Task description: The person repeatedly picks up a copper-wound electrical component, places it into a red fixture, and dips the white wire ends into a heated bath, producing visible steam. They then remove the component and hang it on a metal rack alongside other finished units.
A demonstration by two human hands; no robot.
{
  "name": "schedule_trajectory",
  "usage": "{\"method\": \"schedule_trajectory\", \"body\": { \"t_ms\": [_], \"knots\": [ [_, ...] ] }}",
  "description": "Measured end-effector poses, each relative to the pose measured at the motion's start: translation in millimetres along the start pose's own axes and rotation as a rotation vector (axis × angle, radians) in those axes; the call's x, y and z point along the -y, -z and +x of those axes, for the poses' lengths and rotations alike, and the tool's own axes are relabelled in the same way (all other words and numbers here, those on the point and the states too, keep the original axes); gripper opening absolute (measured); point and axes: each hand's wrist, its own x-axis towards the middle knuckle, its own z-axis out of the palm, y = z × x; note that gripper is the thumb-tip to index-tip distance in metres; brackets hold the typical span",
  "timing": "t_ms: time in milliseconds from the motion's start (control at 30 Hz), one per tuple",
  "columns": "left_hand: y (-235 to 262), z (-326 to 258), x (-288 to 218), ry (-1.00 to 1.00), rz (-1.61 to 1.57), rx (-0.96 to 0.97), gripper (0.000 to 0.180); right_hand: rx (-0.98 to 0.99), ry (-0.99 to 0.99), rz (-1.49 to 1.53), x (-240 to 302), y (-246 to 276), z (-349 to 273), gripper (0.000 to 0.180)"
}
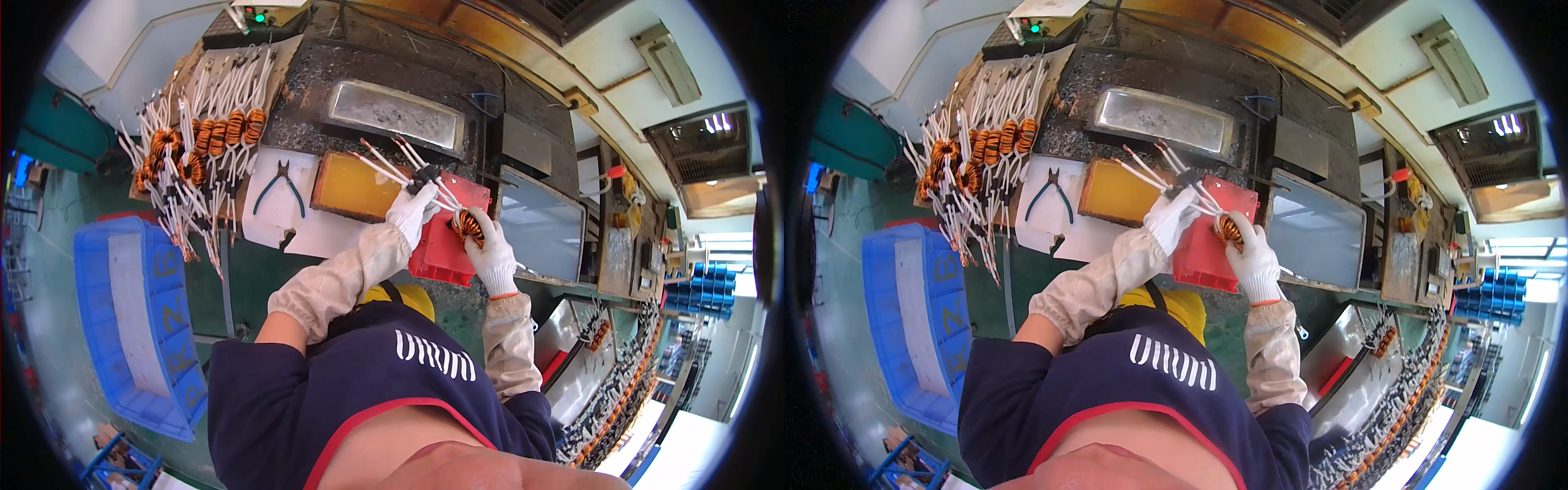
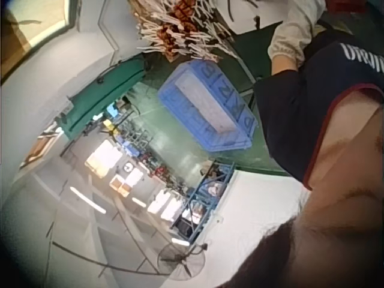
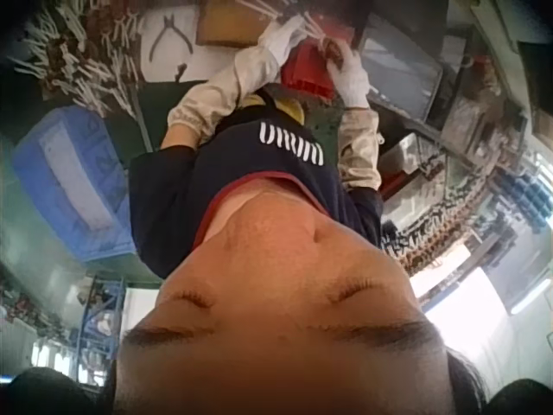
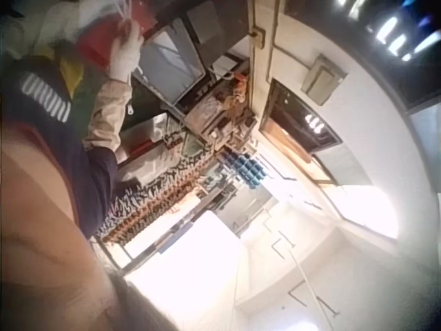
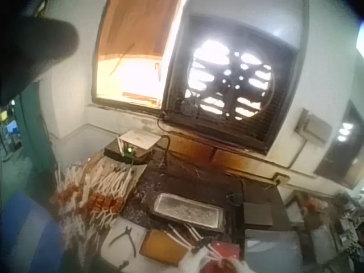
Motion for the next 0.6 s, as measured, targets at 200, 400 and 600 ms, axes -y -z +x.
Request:
{"method": "schedule_trajectory", "body": {
  "t_ms": [200,400,600],
  "knots": [
    [-6,52,-1,-0.028,0.069,0.117,0.022,-0.043,-0.127,0.009,9,-5,20,0.055],
    [-13,76,-12,-0.012,0.099,0.176,0.021,-0.040,-0.204,-0.017,17,-5,37,0.057],
    [-4,96,-27,0.067,0.124,0.350,0.021,-0.058,-0.204,-0.021,26,-5,47,0.056]
  ]
}}
